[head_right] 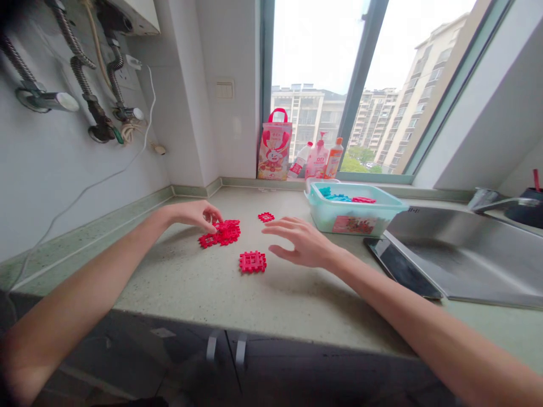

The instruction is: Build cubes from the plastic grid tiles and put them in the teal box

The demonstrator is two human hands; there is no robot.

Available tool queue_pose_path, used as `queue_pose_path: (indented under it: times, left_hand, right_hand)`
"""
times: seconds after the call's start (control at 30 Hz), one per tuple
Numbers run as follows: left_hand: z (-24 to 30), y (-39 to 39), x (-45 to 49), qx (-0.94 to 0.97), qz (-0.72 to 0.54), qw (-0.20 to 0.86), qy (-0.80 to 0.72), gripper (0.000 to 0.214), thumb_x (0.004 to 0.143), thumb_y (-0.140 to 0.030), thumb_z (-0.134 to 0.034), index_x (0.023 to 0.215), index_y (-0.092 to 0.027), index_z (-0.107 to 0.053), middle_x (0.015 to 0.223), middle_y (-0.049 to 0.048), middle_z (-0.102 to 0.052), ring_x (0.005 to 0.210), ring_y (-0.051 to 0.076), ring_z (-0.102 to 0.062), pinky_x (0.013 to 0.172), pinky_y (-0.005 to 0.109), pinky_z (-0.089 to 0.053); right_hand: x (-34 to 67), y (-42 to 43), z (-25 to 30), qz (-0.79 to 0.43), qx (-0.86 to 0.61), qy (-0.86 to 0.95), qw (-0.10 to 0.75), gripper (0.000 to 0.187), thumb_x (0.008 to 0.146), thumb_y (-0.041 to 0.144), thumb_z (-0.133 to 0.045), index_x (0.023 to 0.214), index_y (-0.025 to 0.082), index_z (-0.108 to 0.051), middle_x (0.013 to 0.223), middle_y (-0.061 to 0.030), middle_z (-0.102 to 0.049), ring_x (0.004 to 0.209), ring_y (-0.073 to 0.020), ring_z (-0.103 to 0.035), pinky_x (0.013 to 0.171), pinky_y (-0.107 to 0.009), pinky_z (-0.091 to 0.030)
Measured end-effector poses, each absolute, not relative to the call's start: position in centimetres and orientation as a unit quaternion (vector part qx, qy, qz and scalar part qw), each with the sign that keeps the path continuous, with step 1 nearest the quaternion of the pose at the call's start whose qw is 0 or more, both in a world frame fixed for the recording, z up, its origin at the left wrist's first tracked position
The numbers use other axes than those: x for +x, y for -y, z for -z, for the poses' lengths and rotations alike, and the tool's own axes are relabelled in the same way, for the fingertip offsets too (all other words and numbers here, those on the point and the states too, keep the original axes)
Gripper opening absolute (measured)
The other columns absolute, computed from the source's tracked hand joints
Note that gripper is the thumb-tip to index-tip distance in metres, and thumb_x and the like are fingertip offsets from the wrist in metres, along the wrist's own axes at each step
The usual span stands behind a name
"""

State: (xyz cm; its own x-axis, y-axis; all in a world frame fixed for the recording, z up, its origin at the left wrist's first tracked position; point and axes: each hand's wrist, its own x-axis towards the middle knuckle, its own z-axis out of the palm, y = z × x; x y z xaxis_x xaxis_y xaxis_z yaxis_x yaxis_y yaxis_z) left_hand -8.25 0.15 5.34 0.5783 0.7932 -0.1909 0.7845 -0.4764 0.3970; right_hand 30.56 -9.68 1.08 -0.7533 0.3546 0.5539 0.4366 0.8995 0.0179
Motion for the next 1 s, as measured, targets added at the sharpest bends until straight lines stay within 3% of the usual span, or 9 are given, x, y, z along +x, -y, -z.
queue_pose_path:
  times: [0.07, 0.13, 0.27, 0.43, 0.57, 0.7, 1.0]
  left_hand:
    - [-5.3, 0.0, -8.0, 0.857, -0.001, 0.222, -0.466, 0.057, 0.069, -0.057, -0.084, 0.115, -0.024, -0.080, 0.094, 0.0026, -0.078, 0.084, 0.020, -0.068, 0.070, 0.027, -0.044]
    - [-5.2, 0.2, -7.8, 0.854, 0.006, 0.220, -0.471, 0.060, 0.066, -0.057, -0.086, 0.116, -0.024, -0.080, 0.096, 0.0025, -0.078, 0.086, 0.020, -0.069, 0.070, 0.027, -0.045]
    - [-5.1, 0.6, -7.2, 0.851, 0.018, 0.228, -0.472, 0.060, 0.062, -0.051, -0.089, 0.115, -0.025, -0.078, 0.097, 0.0011, -0.078, 0.087, 0.020, -0.070, 0.070, 0.027, -0.046]
    - [-4.7, 1.1, -6.1, 0.859, 0.002, 0.228, -0.458, 0.060, 0.060, -0.049, -0.090, 0.113, -0.025, -0.076, 0.098, 0.0018, -0.077, 0.090, 0.021, -0.068, 0.073, 0.027, -0.048]
    - [-4.5, 2.0, -4.7, 0.856, -0.012, 0.254, -0.450, 0.062, 0.061, -0.049, -0.089, 0.117, -0.023, -0.076, 0.100, 0.0030, -0.075, 0.088, 0.020, -0.067, 0.072, 0.027, -0.048]
    - [-4.2, 2.7, -3.3, 0.867, -0.020, 0.274, -0.416, 0.060, 0.063, -0.048, -0.088, 0.117, -0.024, -0.076, 0.102, 0.0020, -0.073, 0.082, 0.017, -0.062, 0.068, 0.027, -0.045]
    - [-3.4, 3.1, -2.7, 0.873, -0.044, 0.264, -0.407, 0.066, 0.063, -0.054, -0.089, 0.121, -0.024, -0.076, 0.098, 0.0023, -0.071, 0.081, 0.018, -0.058, 0.069, 0.029, -0.042]
  right_hand:
    - [28.4, 10.9, 0.1, 0.017, -0.202, 0.950, 0.237, 0.052, 0.101, 0.044, -0.069, 0.150, 0.028, -0.061, 0.151, -0.0114, -0.064, 0.132, -0.0288, -0.065, 0.111, -0.049, -0.052]
    - [27.2, 11.5, 0.7, -0.027, -0.188, 0.959, 0.209, 0.052, 0.099, 0.046, -0.072, 0.147, 0.029, -0.064, 0.149, -0.0109, -0.066, 0.132, -0.0289, -0.065, 0.112, -0.048, -0.052]
    - [27.3, 11.1, 0.6, -0.091, -0.173, 0.956, 0.220, 0.034, 0.098, 0.032, -0.072, 0.131, 0.028, -0.075, 0.126, -0.0073, -0.078, 0.114, -0.0236, -0.072, 0.101, -0.040, -0.057]
    - [28.4, 10.2, 0.5, -0.121, -0.182, 0.943, 0.251, 0.031, 0.089, 0.023, -0.077, 0.120, 0.027, -0.080, 0.115, -0.0056, -0.081, 0.102, -0.0213, -0.075, 0.096, -0.037, -0.059]
    - [29.3, 9.0, 1.4, -0.105, -0.243, 0.905, 0.332, 0.030, 0.091, 0.032, -0.077, 0.121, 0.028, -0.080, 0.118, -0.0061, -0.080, 0.107, -0.0244, -0.074, 0.099, -0.042, -0.059]
    - [29.6, 5.4, 2.5, -0.090, -0.369, 0.814, 0.440, 0.030, 0.094, 0.042, -0.073, 0.119, 0.027, -0.080, 0.116, -0.0072, -0.081, 0.101, -0.0250, -0.074, 0.085, -0.041, -0.063]
    - [25.1, -2.6, 2.2, 0.004, -0.484, 0.796, 0.365, 0.020, 0.094, 0.041, -0.076, 0.108, 0.028, -0.082, 0.114, -0.0068, -0.082, 0.107, -0.0266, -0.075, 0.100, -0.041, -0.054]
